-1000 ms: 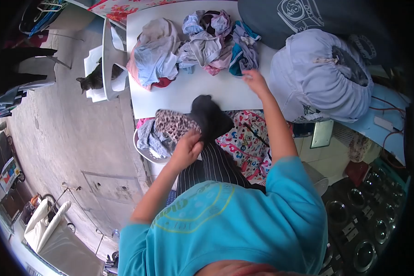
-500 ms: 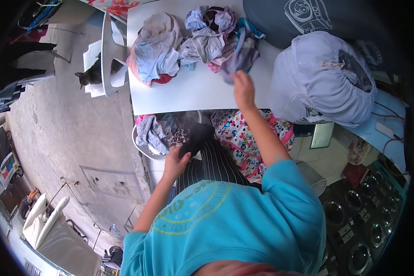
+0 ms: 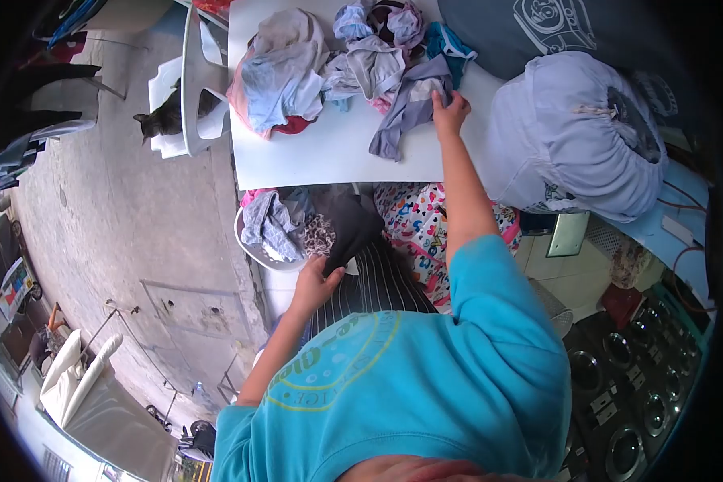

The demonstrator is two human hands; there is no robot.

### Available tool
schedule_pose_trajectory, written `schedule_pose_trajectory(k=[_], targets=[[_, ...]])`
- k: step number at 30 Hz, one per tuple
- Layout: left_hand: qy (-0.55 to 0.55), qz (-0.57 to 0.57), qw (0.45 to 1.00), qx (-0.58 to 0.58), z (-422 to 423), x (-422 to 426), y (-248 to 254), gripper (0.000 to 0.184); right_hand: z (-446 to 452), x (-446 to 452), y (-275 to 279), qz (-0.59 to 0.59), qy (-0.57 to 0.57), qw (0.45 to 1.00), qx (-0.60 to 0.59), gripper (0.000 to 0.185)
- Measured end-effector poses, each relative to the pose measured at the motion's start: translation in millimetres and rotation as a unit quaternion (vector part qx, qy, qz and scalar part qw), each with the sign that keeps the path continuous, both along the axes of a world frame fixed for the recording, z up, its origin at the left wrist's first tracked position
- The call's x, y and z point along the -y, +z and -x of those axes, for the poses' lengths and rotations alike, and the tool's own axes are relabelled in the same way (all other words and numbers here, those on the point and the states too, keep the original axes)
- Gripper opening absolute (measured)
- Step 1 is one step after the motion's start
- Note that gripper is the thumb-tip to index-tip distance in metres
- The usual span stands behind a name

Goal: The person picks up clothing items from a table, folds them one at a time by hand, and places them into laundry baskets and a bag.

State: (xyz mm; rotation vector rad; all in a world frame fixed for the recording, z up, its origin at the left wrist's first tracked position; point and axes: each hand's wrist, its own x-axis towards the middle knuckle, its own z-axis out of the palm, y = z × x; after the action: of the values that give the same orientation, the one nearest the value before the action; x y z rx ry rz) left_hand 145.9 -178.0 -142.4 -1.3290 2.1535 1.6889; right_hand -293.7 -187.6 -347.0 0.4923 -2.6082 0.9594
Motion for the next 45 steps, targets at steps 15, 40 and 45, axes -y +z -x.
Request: schedule_pose_trajectory(k=[15, 40, 45], targets=[[-0.027, 0.002, 1.0, 0.01, -9, 4, -5, 0.034, -136, -117, 47, 0.0, 0.174, 0.966, 0.192, 0.009], [-0.101, -0.173, 0.976, -0.09, -72, 38, 65, 0.037, -199, -116, 269, 0.392, 0.168, 0.706, 0.566, 0.017], [-0.211, 0.045, 0.972, -0.087, -114, 55, 97, 0.036, -241, -94, 291, 0.291, 0.169, 0.788, 0.515, 0.019]])
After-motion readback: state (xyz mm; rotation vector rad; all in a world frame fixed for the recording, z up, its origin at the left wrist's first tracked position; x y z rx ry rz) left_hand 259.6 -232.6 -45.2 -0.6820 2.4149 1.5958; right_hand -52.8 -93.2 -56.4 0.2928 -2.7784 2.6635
